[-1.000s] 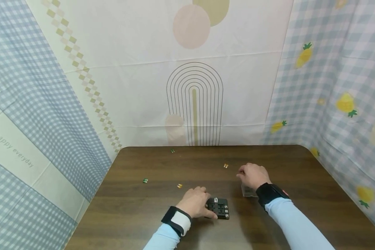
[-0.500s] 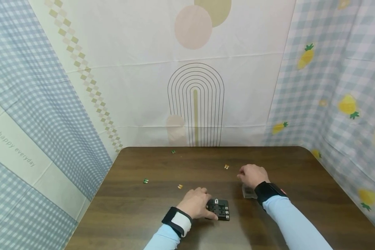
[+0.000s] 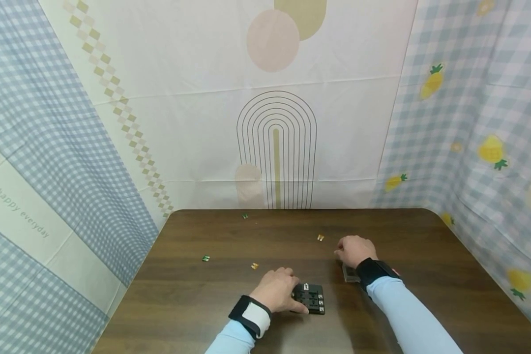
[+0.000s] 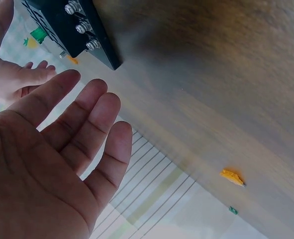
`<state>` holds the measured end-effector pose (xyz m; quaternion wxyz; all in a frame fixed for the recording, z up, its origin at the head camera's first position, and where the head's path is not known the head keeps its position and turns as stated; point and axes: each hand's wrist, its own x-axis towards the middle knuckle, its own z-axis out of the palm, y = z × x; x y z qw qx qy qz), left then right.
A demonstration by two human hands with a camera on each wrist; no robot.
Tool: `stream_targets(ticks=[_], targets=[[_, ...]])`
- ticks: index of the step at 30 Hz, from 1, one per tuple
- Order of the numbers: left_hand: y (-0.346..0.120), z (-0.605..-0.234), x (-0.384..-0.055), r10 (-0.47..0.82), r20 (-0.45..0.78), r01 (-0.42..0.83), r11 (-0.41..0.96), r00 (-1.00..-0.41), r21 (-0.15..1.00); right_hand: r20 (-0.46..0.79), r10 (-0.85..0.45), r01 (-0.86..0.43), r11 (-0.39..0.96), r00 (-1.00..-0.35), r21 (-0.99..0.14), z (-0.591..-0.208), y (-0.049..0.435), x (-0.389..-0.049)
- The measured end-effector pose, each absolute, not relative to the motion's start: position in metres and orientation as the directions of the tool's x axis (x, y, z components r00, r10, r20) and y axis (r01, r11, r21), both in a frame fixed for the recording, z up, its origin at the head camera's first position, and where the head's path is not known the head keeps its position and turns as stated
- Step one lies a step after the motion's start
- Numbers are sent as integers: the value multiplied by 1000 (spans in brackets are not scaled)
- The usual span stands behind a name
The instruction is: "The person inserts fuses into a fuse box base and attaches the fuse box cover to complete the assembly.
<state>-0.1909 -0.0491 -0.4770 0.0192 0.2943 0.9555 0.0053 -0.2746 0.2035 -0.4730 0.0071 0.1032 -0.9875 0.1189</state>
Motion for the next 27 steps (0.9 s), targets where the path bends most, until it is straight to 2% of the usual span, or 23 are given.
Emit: stream_targets(ticks=[13, 27], targets=[[-48, -477, -191, 568, -33, 567, 823, -823, 18, 24, -183, -184, 964, -983, -192, -479, 198, -282], [-49, -476, -191, 559, -47, 559, 829, -828, 7, 17, -147, -147, 963, -989, -225, -483, 204, -280]])
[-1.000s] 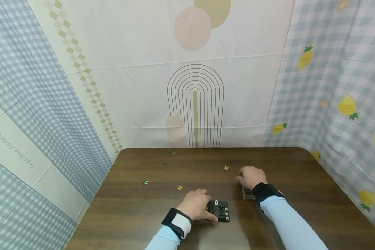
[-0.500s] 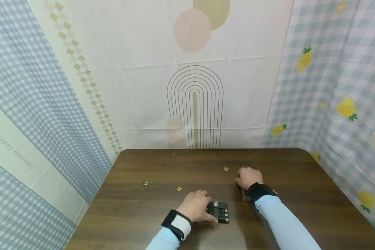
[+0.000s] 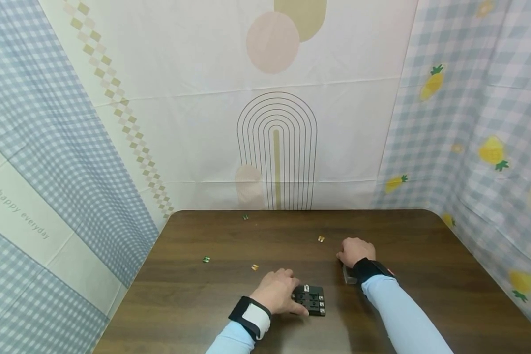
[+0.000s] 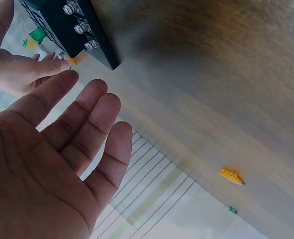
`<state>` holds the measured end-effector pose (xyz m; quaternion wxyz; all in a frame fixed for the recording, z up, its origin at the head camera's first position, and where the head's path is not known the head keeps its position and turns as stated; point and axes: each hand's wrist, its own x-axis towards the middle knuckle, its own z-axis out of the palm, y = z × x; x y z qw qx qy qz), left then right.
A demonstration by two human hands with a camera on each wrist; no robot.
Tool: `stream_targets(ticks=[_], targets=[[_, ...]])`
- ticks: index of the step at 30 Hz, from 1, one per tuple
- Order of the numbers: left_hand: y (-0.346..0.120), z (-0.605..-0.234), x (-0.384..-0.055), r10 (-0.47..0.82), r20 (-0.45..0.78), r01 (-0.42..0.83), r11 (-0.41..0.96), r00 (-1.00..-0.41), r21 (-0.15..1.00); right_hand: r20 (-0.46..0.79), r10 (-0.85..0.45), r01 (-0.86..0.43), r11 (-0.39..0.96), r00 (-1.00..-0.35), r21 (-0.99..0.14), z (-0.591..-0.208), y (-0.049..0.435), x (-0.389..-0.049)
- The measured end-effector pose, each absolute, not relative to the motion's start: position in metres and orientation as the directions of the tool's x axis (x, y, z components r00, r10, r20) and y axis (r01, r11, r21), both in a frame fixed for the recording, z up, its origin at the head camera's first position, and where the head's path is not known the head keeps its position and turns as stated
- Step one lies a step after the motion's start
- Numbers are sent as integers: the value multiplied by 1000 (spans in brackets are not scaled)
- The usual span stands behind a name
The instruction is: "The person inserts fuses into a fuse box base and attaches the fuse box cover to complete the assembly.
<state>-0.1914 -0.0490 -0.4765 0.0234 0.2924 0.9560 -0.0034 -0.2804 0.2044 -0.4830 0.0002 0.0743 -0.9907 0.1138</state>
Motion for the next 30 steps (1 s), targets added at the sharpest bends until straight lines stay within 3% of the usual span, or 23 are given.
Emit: stream_targets(ticks=[30], targets=[[-52, -480, -192, 557, -38, 557, 830, -829, 14, 21, -165, -167, 974, -986, -156, -494, 203, -290]])
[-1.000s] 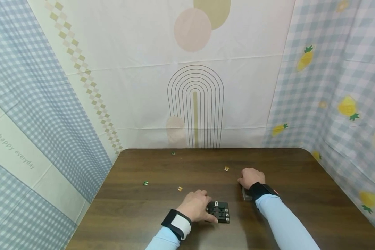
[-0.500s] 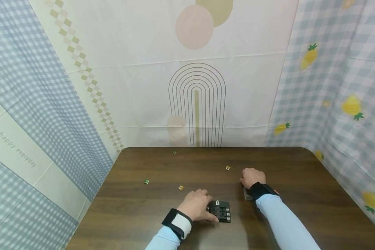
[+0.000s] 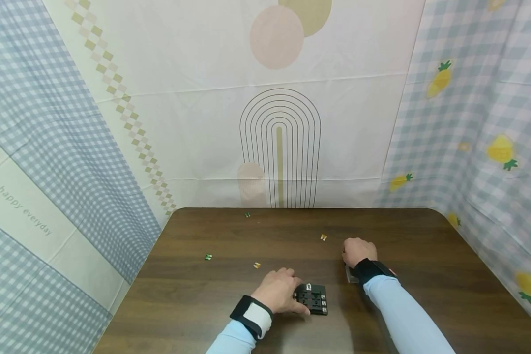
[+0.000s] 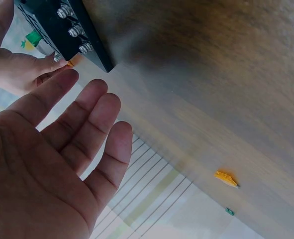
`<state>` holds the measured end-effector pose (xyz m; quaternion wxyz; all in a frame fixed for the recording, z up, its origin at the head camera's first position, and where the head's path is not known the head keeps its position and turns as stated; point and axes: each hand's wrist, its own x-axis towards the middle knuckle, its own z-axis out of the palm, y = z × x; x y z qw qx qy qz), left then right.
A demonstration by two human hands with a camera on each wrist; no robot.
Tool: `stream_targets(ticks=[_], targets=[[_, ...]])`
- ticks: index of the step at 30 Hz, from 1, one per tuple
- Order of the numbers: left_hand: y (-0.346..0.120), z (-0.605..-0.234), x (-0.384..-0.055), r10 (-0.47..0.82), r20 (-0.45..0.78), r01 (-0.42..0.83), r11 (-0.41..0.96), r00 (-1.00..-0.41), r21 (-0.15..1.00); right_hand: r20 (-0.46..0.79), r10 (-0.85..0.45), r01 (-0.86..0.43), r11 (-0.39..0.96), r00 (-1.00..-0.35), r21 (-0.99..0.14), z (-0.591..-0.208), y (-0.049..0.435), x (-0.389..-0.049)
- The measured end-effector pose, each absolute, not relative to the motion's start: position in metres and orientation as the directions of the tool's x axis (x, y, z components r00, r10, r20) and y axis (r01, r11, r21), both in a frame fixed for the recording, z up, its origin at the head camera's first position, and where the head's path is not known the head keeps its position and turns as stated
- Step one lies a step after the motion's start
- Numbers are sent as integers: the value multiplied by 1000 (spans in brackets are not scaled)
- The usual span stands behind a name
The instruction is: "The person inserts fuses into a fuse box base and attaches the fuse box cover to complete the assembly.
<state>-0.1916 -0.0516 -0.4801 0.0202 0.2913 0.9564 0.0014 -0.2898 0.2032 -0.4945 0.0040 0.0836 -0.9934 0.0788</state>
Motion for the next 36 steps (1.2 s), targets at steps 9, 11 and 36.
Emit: stream_targets(ticks=[9, 11, 36], targets=[[-52, -482, -191, 564, -36, 564, 826, -825, 19, 26, -166, -168, 974, -986, -152, -498, 203, -290], [-52, -482, -191, 564, -41, 563, 826, -825, 22, 27, -160, -162, 975, -987, -155, -498, 204, -290], [-51, -482, -191, 558, -51, 557, 830, -829, 25, 13, -168, -168, 974, -986, -150, -490, 204, -285]])
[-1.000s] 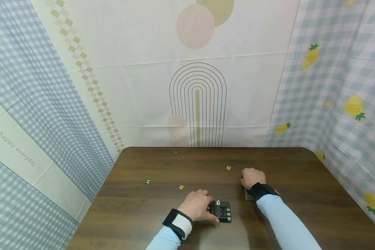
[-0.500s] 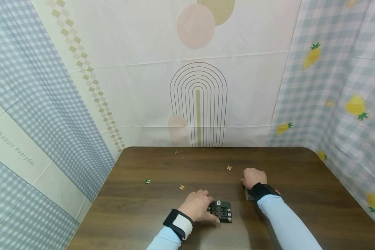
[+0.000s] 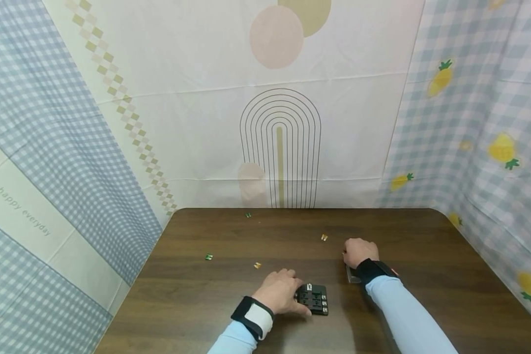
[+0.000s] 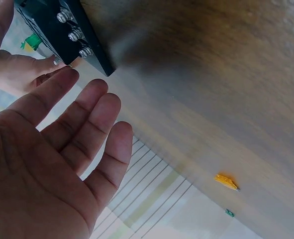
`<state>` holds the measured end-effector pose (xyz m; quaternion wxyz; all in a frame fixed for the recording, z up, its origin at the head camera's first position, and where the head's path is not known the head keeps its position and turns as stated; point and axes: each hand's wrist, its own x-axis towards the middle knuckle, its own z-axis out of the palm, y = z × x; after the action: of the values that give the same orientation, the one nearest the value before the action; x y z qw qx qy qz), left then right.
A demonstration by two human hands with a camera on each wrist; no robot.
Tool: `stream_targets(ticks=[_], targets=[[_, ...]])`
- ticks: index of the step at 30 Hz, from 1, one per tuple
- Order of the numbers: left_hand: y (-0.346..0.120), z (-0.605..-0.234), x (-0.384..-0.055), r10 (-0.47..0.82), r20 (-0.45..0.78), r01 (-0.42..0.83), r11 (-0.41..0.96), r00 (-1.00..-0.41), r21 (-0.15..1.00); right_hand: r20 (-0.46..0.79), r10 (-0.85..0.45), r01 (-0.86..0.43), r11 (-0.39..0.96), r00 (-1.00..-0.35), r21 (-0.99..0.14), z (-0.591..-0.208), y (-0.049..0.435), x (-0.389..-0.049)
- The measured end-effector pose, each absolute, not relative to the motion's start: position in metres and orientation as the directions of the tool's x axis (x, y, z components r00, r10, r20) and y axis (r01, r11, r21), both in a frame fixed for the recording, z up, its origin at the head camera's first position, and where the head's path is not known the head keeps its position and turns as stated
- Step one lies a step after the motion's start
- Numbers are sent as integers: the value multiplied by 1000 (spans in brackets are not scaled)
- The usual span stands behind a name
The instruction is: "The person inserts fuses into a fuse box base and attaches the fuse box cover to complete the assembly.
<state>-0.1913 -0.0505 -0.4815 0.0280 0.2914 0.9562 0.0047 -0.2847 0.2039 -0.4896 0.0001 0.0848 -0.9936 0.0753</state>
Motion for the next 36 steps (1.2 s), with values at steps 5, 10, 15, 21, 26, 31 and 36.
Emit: stream_targets(ticks=[5, 10, 15, 21, 26, 31, 36], targets=[[-51, -482, -190, 559, -47, 559, 829, -828, 18, -2, -170, -168, 973, -985, -159, -485, 203, -282], [-51, -481, -189, 561, -46, 561, 828, -826, 22, -20, -165, -160, 973, -986, -166, -483, 204, -282], [-51, -481, -189, 562, -42, 562, 827, -826, 27, -21, -146, -140, 976, -989, -167, -487, 205, -285], [-50, -482, -190, 559, -58, 559, 829, -827, 21, -2, -146, -144, 977, -989, -157, -492, 206, -287], [-50, -482, -190, 559, -63, 559, 829, -827, 22, 19, -168, -169, 973, -986, -157, -492, 205, -285], [-49, -484, -191, 556, -58, 556, 831, -829, 28, 30, -193, -195, 968, -981, -157, -488, 204, -283], [-49, -484, -192, 554, -63, 553, 833, -830, 27, 37, -217, -220, 963, -975, -158, -486, 204, -281]])
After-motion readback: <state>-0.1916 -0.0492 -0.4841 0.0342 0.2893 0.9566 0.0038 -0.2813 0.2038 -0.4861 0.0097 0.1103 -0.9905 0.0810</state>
